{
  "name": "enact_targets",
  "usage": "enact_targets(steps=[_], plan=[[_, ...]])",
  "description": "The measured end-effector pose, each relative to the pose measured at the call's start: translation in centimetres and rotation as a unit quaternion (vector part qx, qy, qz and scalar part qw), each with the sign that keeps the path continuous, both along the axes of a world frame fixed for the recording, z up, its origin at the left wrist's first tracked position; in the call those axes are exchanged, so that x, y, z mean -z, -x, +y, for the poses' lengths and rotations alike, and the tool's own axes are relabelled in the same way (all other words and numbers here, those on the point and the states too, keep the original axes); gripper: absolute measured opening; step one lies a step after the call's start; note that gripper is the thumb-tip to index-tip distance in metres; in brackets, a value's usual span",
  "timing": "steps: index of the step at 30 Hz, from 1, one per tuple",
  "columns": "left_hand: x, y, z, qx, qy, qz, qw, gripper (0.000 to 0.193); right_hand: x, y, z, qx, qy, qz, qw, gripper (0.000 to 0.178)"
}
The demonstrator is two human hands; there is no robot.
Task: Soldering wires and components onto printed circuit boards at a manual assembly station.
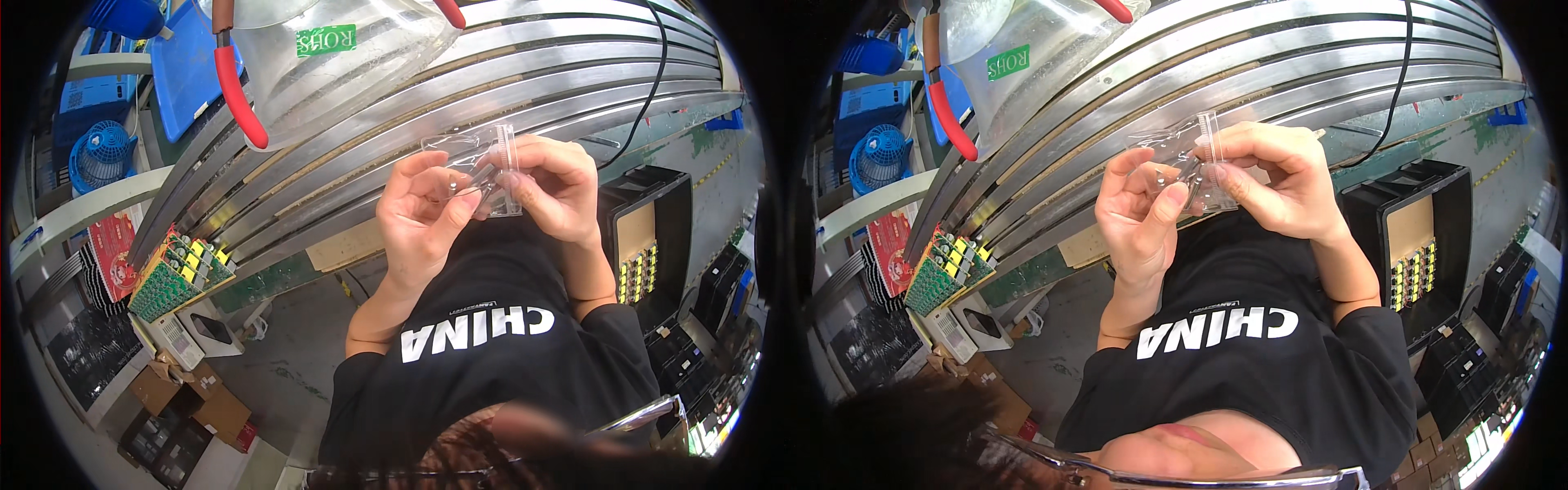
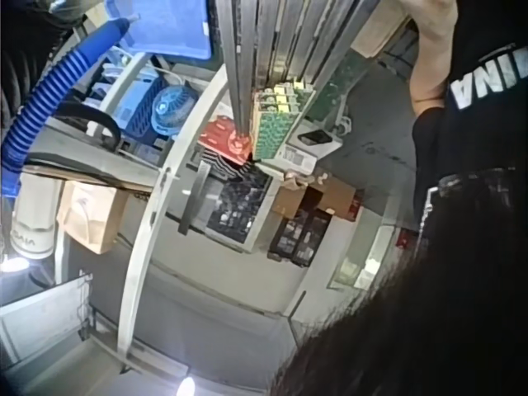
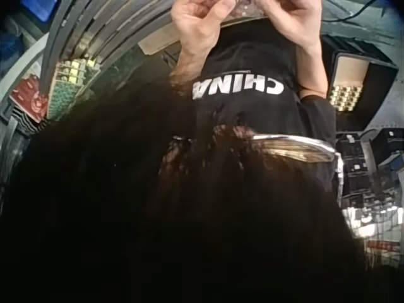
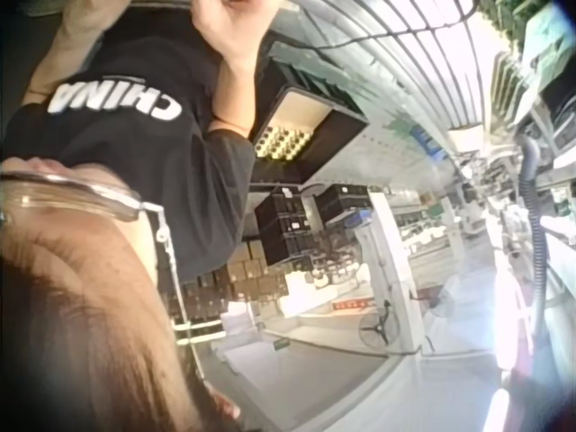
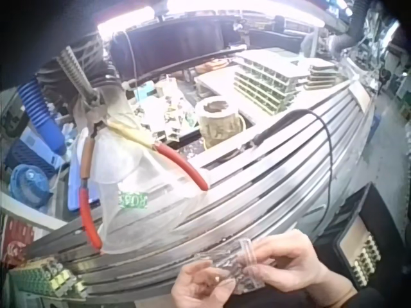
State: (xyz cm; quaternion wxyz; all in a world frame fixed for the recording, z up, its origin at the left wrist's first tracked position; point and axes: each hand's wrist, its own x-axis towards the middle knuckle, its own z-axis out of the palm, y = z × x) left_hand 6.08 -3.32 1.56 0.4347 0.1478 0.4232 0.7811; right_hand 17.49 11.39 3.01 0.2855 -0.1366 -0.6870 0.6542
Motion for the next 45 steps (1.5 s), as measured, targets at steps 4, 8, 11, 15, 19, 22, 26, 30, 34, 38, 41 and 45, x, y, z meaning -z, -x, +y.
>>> enact_targets(steps=[4,8,11,15,19,22,26,30,34,38,41,45], plan=[[0.0,-0.4,0.2,-0.013,-0.006,-0.030,0.999,0.052,0.3,0.1,-0.1,0.000,-0.032,0.025,0.999,0.020],[0.0,-0.8,0.3,-0.035,-0.028,-0.080,0.996,0.053,0.5,0.2,-0.5,0.008,0.043,0.017,0.999,0.019],[0.4,-1.2,0.3,-0.040,-0.035,-0.043,0.998,0.054,1.0,-0.2,-0.1,-0.019,0.046,0.030,0.998,0.020],[0.2,-1.1,0.3,-0.038,-0.031,-0.041,0.998,0.054,1.1,-0.2,0.1,-0.030,0.049,0.028,0.998,0.020],[0.1,-0.8,0.3,-0.029,-0.023,-0.053,0.998,0.053,0.8,-0.3,0.2,-0.031,0.052,0.017,0.998,0.021],[0.3,-0.5,0.2,-0.013,-0.017,-0.063,0.998,0.052,0.7,-0.2,0.2,-0.032,0.052,0.009,0.998,0.022],[0.1,0.1,0.1,0.004,-0.002,-0.052,0.999,0.050,0.4,-0.5,0.5,-0.044,0.062,-0.020,0.997,0.025],[0.0,0.0,0.2,-0.006,0.001,-0.062,0.998,0.047,0.3,-0.4,0.1,-0.045,0.105,-0.013,0.993,0.027],[-0.1,-0.1,0.2,-0.020,0.002,-0.073,0.997,0.045,0.5,-0.4,0.2,-0.052,0.132,0.005,0.990,0.030],[-0.1,0.1,0.0,-0.011,0.011,-0.066,0.998,0.044,0.9,-0.6,0.7,-0.084,0.100,0.012,0.991,0.032],[0.2,0.3,-0.1,0.015,0.013,-0.058,0.998,0.043,0.7,-0.6,0.6,-0.071,0.109,-0.008,0.992,0.030],[0.6,0.2,-0.1,0.026,0.014,-0.048,0.998,0.044,0.7,-0.4,0.3,-0.055,0.130,-0.012,0.990,0.026]])
